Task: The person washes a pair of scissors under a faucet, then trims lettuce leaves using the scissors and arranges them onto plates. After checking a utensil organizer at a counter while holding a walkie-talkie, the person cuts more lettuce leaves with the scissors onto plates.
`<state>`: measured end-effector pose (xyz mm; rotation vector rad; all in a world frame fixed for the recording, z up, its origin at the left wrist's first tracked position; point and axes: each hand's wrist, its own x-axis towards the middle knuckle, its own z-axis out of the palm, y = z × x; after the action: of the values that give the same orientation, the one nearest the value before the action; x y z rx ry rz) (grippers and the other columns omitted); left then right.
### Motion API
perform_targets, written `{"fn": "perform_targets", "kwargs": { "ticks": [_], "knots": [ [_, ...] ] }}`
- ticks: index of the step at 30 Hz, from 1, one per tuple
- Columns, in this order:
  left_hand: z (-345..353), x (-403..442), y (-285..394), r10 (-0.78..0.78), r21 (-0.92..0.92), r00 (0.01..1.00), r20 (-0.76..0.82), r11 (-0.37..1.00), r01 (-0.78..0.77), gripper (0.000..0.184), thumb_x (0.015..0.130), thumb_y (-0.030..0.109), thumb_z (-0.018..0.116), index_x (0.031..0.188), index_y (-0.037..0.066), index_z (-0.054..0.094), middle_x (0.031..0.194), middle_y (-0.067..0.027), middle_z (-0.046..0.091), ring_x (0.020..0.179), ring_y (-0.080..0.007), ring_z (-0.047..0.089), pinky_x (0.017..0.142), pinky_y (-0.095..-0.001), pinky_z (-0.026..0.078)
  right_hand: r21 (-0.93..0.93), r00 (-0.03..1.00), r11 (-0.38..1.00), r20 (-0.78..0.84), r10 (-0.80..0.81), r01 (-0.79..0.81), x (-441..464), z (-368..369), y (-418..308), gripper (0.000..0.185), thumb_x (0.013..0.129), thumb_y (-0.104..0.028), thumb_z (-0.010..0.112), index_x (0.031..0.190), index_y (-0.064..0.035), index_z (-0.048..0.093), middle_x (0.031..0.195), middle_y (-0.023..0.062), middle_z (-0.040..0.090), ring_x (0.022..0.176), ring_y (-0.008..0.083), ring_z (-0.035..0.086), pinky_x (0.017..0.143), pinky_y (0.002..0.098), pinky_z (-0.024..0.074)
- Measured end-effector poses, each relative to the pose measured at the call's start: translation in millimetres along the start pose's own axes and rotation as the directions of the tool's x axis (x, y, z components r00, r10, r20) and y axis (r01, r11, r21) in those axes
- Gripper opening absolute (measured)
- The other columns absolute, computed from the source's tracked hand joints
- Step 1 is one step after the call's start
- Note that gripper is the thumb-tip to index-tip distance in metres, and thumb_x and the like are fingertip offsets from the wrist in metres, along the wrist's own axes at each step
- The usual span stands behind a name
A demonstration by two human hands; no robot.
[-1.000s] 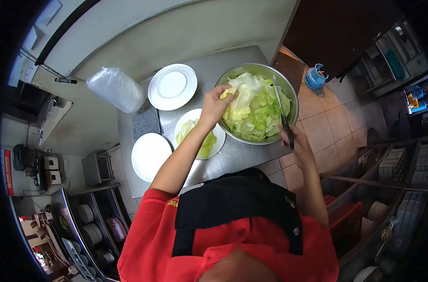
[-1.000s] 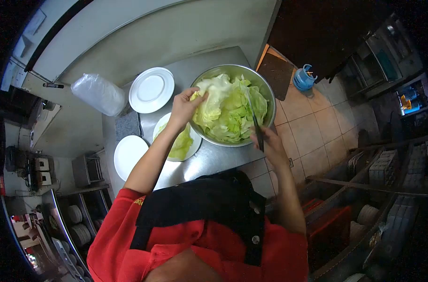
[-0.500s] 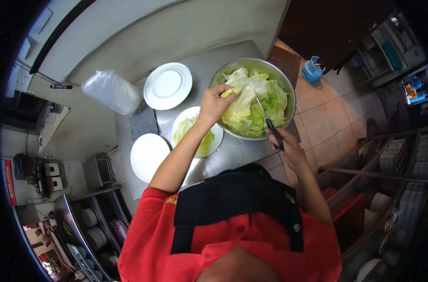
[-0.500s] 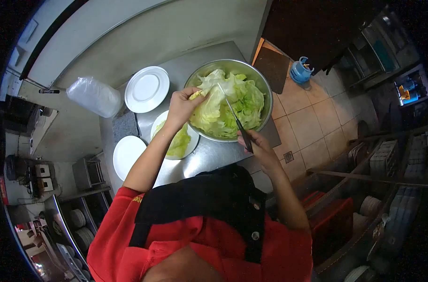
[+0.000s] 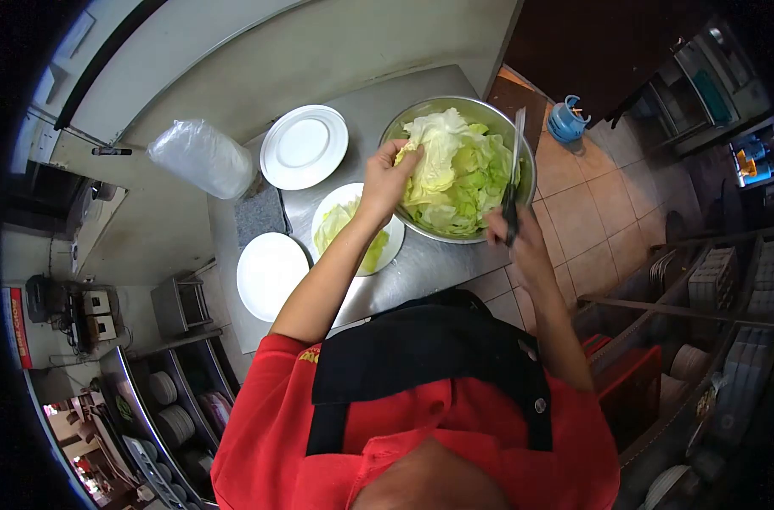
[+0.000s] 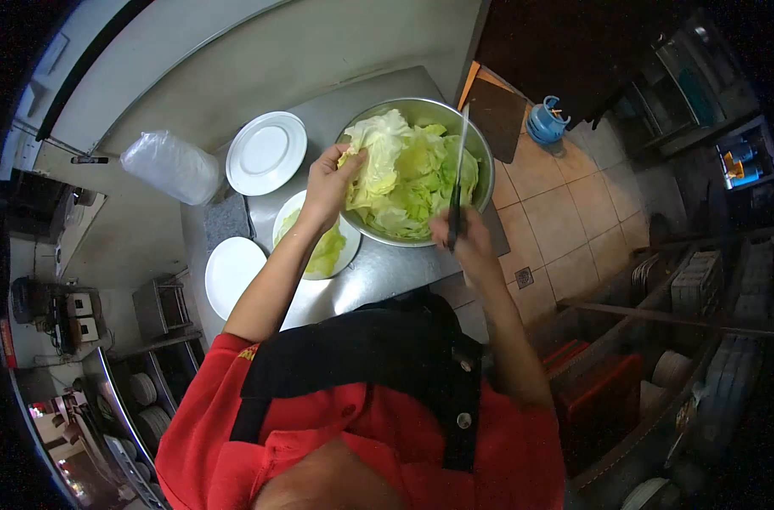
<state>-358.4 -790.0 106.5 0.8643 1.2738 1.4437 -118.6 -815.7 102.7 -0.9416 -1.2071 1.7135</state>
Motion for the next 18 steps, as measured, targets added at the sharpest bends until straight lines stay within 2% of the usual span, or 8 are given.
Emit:
{"fn": "perform_targets", "kwargs": {
  "ticks": [2,3,5,6,8,10,12,18],
  "knots": [
    [8.6,-5.0,-4.6,-0.022,-0.038,0.999,0.04,0.999,0.024,0.019,0.088,0.015,0.063,0.1,0.001,0.06,0.087,-0.0015,0.063,0.074,-0.0052,0.056,0.064,-0.0207,0.045,-0.098,0.984,0.993,-0.159,-0.079,0.064,24.9,15.8,-4.2,0.023,0.082,-0.013,0.068,0.097,-0.0033,0.053,0.088,0.0034,0.055,0.078,0.0106,0.054,0.07,0.0221,0.0439],
    [12.1,-6.8,-6.9,-0.027,-0.037,0.999,0.047,0.999,0.029,0.019,0.088,0.015,0.063,0.1,0.001,0.06,0.087,-0.0015,0.063,0.074,-0.0052,0.056,0.064,-0.0207,0.045,-0.068,0.979,0.992,-0.167,-0.115,0.105,36.4,23.3,-4.3,0.026,0.08,-0.009,0.069,0.099,-0.0028,0.052,0.089,0.0036,0.055,0.081,0.0112,0.054,0.074,0.0228,0.0449],
    [19.0,-9.8,-9.4,-0.103,-0.2,0.987,0.122,0.972,0.126,0.02,0.088,0.016,0.063,0.103,0.003,0.059,0.09,-0.0027,0.063,0.076,-0.0068,0.058,0.065,-0.0207,0.046,-0.041,0.968,0.983,-0.171,-0.182,0.178,58.7,26.0,0.1,0.036,0.076,-0.003,0.071,0.104,-0.0016,0.049,0.095,0.0049,0.057,0.088,0.0124,0.056,0.082,0.0241,0.0457],
    [21.4,-12.7,-3.6,-0.103,-0.2,0.986,0.128,0.972,0.128,0.02,0.088,0.016,0.063,0.103,0.003,0.059,0.09,-0.0027,0.063,0.076,-0.0068,0.058,0.065,-0.0207,0.046,-0.043,0.967,0.983,-0.176,-0.184,0.179,64.7,26.5,-0.1,0.036,0.076,-0.003,0.071,0.104,-0.0016,0.049,0.095,0.0049,0.057,0.088,0.0124,0.056,0.082,0.0241,0.0457],
    [18.9,-19.3,12.3,-0.196,-0.318,0.946,0.257,0.908,0.274,0.021,0.089,0.015,0.061,0.107,0.005,0.057,0.093,-0.0039,0.064,0.076,-0.0091,0.06,0.067,-0.021,0.048,0.018,0.968,0.982,-0.168,-0.184,0.189,71.8,28.0,-0.1,0.037,0.075,-0.004,0.072,0.104,-0.0015,0.049,0.096,0.0044,0.057,0.089,0.0116,0.056,0.082,0.0233,0.0452],
    [5.4,-16.3,8.8,-0.238,-0.257,0.925,0.296,0.913,0.317,0.022,0.09,0.014,0.059,0.11,0.005,0.055,0.098,-0.005,0.064,0.079,-0.0106,0.062,0.069,-0.0212,0.05,0.024,0.968,0.981,-0.167,-0.186,0.192,71.6,29.3,-5.9,0.036,0.076,-0.003,0.072,0.104,-0.0022,0.049,0.094,0.0028,0.055,0.088,0.0106,0.054,0.082,0.0229,0.0449],
    [0.1,-17.6,9.4,-0.261,-0.335,0.9,0.349,0.862,0.38,0.023,0.09,0.012,0.059,0.111,0.006,0.054,0.102,-0.005,0.062,0.083,-0.0098,0.062,0.07,-0.021,0.05,0.045,0.959,0.964,-0.124,-0.253,0.26,72.6,29.0,-10.7,0.032,0.076,0.0,0.07,0.099,-0.0021,0.048,0.091,0.0025,0.053,0.084,0.0102,0.054,0.078,0.0221,0.0449],
    [3.4,-21.2,6.5,-0.198,-0.241,0.918,0.343,0.926,0.29,0.031,0.089,0.011,0.062,0.117,0.004,0.051,0.106,-0.0054,0.062,0.089,-0.0099,0.061,0.074,-0.0229,0.05,0.113,0.975,0.973,-0.117,-0.187,0.201,70.1,40.8,-9.1,0.033,0.076,-0.001,0.071,0.101,-0.0037,0.051,0.091,0.0016,0.052,0.085,0.0091,0.051,0.079,0.0213,0.0437]
  ]
}}
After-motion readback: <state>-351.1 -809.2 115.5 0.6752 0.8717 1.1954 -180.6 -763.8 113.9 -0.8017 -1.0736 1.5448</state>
